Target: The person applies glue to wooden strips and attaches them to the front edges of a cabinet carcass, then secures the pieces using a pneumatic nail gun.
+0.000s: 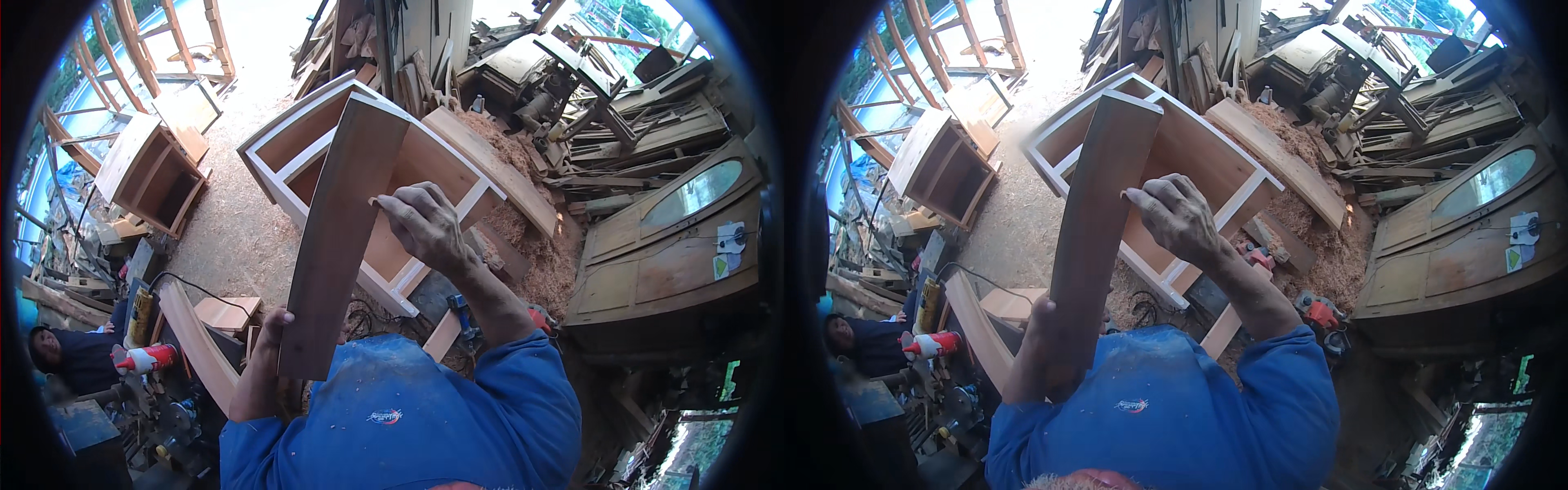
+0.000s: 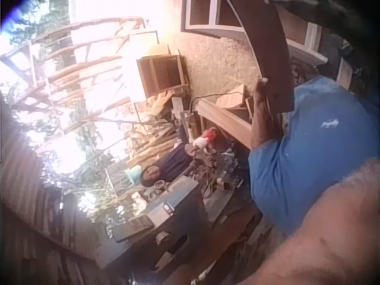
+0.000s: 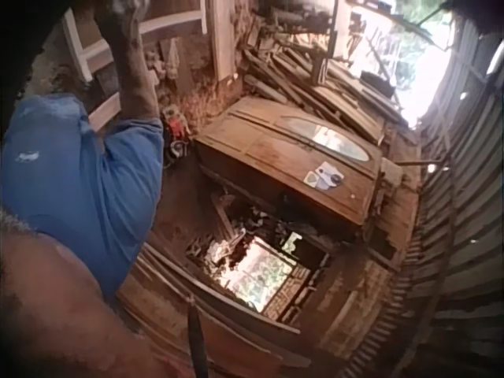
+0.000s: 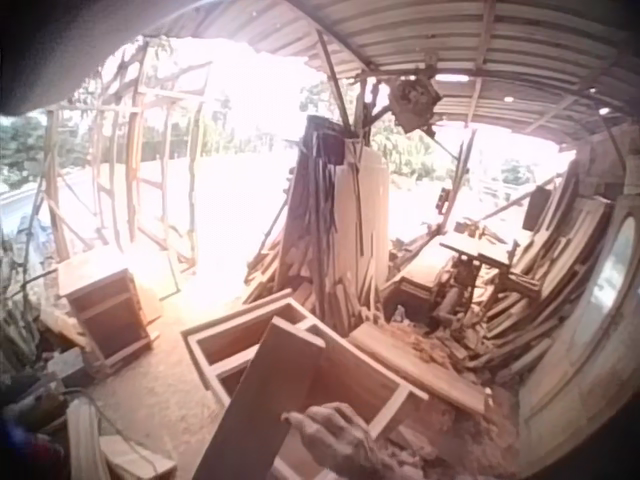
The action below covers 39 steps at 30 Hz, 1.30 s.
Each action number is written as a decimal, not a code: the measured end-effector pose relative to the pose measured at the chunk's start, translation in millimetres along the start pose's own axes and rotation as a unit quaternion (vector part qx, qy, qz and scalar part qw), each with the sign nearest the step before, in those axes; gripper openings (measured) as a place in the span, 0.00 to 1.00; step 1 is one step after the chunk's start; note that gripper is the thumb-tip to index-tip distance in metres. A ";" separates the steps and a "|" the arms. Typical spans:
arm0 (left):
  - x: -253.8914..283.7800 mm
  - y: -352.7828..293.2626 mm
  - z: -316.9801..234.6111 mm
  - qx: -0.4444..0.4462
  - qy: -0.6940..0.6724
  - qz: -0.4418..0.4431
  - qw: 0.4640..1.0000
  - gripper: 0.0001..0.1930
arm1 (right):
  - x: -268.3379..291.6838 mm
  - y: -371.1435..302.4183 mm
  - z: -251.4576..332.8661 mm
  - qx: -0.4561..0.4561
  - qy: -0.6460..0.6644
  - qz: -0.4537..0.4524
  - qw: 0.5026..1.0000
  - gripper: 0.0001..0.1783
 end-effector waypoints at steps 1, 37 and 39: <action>1.7 0.7 1.8 0.004 -0.008 0.003 1.000 0.54 | 0.1 3.0 -0.1 0.002 0.006 -0.001 1.000 0.21; 28.0 -25.3 -0.5 -0.080 -0.187 -0.043 0.978 0.52 | -74.5 52.7 -5.2 0.073 -0.011 0.032 0.997 0.19; 32.2 -28.8 0.8 -0.078 -0.187 -0.054 0.978 0.52 | -82.2 45.2 -1.0 0.072 -0.003 0.052 0.996 0.20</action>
Point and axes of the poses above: each hand's wrist, its own y-axis towards the middle knuckle, its own x-axis out of the back of the hand, z = x × y, the point moved 10 cm from there along y, towards the middle knuckle, and after that the axes turned 3 degrees about z, right-handed, at the moved point
